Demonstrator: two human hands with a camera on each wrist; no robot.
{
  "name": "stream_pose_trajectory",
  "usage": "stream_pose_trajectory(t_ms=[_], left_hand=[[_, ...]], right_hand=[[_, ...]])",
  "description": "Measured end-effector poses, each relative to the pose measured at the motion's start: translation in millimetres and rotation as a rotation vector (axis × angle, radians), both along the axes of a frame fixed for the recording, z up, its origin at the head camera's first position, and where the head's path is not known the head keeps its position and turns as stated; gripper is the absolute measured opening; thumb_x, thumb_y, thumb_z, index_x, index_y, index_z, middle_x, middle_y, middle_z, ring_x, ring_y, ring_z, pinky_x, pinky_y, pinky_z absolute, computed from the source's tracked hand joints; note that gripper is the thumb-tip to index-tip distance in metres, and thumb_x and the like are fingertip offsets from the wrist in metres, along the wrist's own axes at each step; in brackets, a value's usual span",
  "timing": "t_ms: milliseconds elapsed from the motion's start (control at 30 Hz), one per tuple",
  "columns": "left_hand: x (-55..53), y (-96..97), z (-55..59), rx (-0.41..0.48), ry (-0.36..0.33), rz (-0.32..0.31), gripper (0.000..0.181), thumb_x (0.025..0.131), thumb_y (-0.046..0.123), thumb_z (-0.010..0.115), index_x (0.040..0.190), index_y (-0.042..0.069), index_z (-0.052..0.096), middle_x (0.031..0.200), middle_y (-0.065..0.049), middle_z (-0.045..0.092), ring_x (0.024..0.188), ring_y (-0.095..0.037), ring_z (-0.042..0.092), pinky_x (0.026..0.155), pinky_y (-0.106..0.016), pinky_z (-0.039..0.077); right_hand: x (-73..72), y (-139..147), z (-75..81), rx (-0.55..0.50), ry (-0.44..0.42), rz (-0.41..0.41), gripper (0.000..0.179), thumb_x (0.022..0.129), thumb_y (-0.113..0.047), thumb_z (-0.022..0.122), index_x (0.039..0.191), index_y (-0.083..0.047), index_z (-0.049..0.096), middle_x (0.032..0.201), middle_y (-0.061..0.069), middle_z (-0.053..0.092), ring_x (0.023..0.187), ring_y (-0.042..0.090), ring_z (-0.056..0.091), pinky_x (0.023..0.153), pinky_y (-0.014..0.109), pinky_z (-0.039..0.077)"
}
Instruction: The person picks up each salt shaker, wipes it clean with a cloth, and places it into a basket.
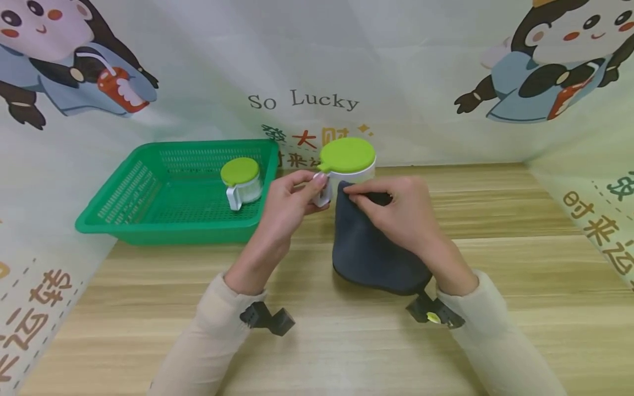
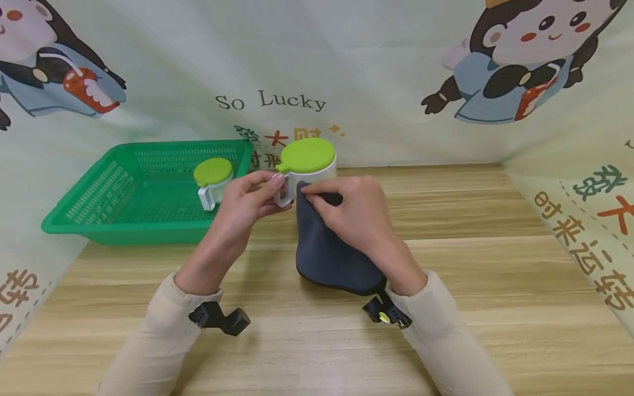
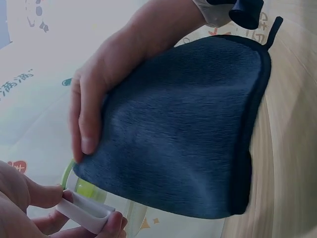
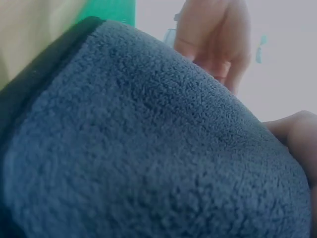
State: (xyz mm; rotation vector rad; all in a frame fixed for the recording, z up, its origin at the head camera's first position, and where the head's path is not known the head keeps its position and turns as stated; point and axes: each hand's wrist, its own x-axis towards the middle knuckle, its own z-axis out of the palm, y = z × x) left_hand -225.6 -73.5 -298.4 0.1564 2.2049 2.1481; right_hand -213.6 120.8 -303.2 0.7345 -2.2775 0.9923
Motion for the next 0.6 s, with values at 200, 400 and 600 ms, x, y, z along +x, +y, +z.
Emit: stream_pose_trajectory(t_ms=[200,400,600], left_hand=[[-0.8,2.3,0.6,-0.003,-0.005,-0.006,0.029,0.096,0.026,0.059,0.108,0.002,0.066,0.108,-0.010,0.061,0.097,-0.024,0.066,0.084,-0.034,0.058],[0.3,0.1,-0.5,0.019,-0.011,0.001,0.030,0.096,0.026,0.058,0.110,0.000,0.064,0.110,-0.011,0.059,0.097,-0.024,0.066,0.085,-0.035,0.058],[0.1,0.5,-0.4,0.017,-0.003,-0.011,0.030,0.096,0.026,0.058,0.110,0.000,0.065,0.108,-0.011,0.059,0.096,-0.027,0.066,0.084,-0.034,0.058]], right_hand=[[0.3,3.9,2.8,0.028,-0.023,-0.004,0.011,0.082,-0.018,0.076,0.091,-0.023,0.079,0.087,-0.005,0.076,0.083,0.005,0.069,0.070,0.024,0.052],[-2.7,1.5,-1.3,0.129,-0.109,-0.015,0.009,0.083,-0.021,0.075,0.090,-0.025,0.079,0.085,-0.006,0.075,0.064,0.007,0.058,0.055,0.024,0.040],[-0.6,4.7,3.3,-0.012,-0.006,0.014,0.012,0.082,-0.015,0.076,0.092,-0.021,0.079,0.086,-0.003,0.076,0.085,0.008,0.071,0.073,0.019,0.052]])
